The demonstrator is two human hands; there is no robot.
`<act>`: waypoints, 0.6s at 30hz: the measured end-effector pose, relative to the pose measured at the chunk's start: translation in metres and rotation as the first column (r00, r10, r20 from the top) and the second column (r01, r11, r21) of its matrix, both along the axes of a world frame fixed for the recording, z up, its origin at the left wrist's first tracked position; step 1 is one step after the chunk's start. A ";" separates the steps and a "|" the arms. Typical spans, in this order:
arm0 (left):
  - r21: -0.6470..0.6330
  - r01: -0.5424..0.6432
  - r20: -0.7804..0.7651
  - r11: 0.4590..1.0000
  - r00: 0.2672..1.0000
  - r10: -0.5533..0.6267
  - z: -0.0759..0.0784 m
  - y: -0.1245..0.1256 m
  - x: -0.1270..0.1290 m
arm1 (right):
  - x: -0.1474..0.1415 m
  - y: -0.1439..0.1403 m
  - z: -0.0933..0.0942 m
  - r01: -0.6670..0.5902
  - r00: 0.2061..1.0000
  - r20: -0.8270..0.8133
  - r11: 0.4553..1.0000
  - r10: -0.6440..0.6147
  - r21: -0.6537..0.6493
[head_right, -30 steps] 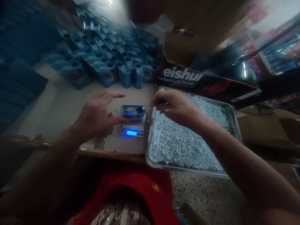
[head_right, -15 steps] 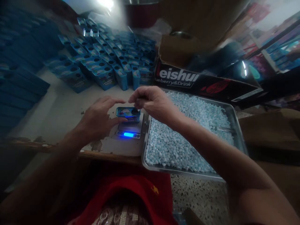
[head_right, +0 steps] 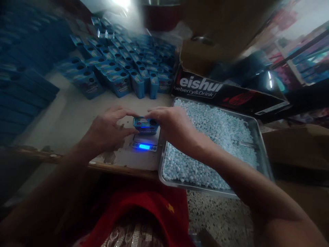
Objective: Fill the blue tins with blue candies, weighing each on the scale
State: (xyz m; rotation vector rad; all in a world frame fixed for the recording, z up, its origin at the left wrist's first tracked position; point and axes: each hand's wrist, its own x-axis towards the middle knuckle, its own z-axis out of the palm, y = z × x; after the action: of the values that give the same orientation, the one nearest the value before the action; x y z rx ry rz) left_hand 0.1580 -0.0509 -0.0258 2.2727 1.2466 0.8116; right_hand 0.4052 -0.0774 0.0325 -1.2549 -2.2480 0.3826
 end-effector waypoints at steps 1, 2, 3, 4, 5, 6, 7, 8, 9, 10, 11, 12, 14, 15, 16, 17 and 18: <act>-0.003 -0.002 0.004 1.000 1.000 0.002 0.001 -0.001 0.000 | 0.001 0.000 0.000 0.013 0.999 0.034 0.999 -0.014 0.036; -0.003 -0.004 0.006 1.000 1.000 0.004 0.002 -0.001 0.001 | 0.002 0.000 0.000 0.038 0.997 0.064 0.997 -0.042 0.070; -0.003 -0.004 0.005 1.000 1.000 0.004 0.004 -0.002 0.001 | 0.004 0.000 -0.001 0.069 0.992 0.094 0.993 -0.078 0.096; -0.003 -0.006 0.003 1.000 1.000 0.006 0.005 -0.002 0.002 | 0.006 0.000 -0.002 0.099 0.986 0.124 0.989 -0.113 0.113; -0.005 -0.009 -0.001 1.000 1.000 0.009 0.007 -0.002 0.002 | 0.008 0.000 -0.004 0.120 0.979 0.154 0.986 -0.137 0.118; -0.009 -0.011 -0.007 1.000 1.000 0.011 0.008 -0.002 0.002 | 0.011 -0.001 -0.007 0.131 0.972 0.179 0.985 -0.150 0.113; -0.018 -0.014 -0.014 1.000 1.000 0.013 0.009 -0.002 0.002 | 0.014 -0.001 -0.011 0.134 0.969 0.195 0.986 -0.152 0.104; -0.029 -0.016 -0.022 0.999 1.000 0.015 0.010 -0.002 0.003 | 0.017 -0.002 -0.014 0.131 0.968 0.204 0.987 -0.148 0.096; -0.041 -0.019 -0.030 0.999 0.999 0.018 0.010 -0.002 0.003 | 0.019 -0.003 -0.018 0.127 0.967 0.210 0.988 -0.144 0.093; -0.053 -0.025 -0.039 0.998 0.999 0.023 0.010 -0.002 0.003 | 0.021 -0.004 -0.021 0.125 0.966 0.216 0.988 -0.142 0.092; -0.062 -0.032 -0.046 0.998 0.999 0.029 0.010 -0.002 0.003 | 0.021 -0.005 -0.024 0.125 0.964 0.226 0.988 -0.143 0.092; -0.070 -0.039 -0.052 0.997 0.998 0.036 0.009 -0.002 0.003 | 0.021 -0.006 -0.026 0.130 0.959 0.241 0.987 -0.149 0.093; -0.071 -0.053 -0.059 0.996 0.997 0.049 0.007 -0.001 0.002 | 0.018 -0.010 -0.029 0.133 0.948 0.278 0.987 -0.154 0.095; -0.067 -0.057 -0.058 0.996 0.997 0.053 0.007 0.000 0.002 | 0.015 -0.013 -0.029 0.127 0.943 0.297 0.987 -0.151 0.097; -0.061 -0.059 -0.054 0.996 0.997 0.055 0.006 0.001 0.002 | 0.012 -0.016 -0.028 0.117 0.938 0.315 0.988 -0.142 0.098; -0.055 -0.060 -0.049 0.997 0.997 0.057 0.005 0.002 0.001 | 0.009 -0.019 -0.028 0.103 0.936 0.327 0.990 -0.130 0.098; -0.052 -0.057 -0.045 0.997 0.997 0.055 0.005 0.003 0.002 | 0.007 -0.022 -0.026 0.088 0.936 0.332 0.991 -0.116 0.100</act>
State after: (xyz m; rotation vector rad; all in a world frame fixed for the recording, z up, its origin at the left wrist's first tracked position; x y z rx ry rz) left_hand 0.1595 -0.0480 -0.0212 2.2334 1.3413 0.7434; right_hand 0.4122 -0.0998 0.0064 -1.4777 -2.4355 0.0317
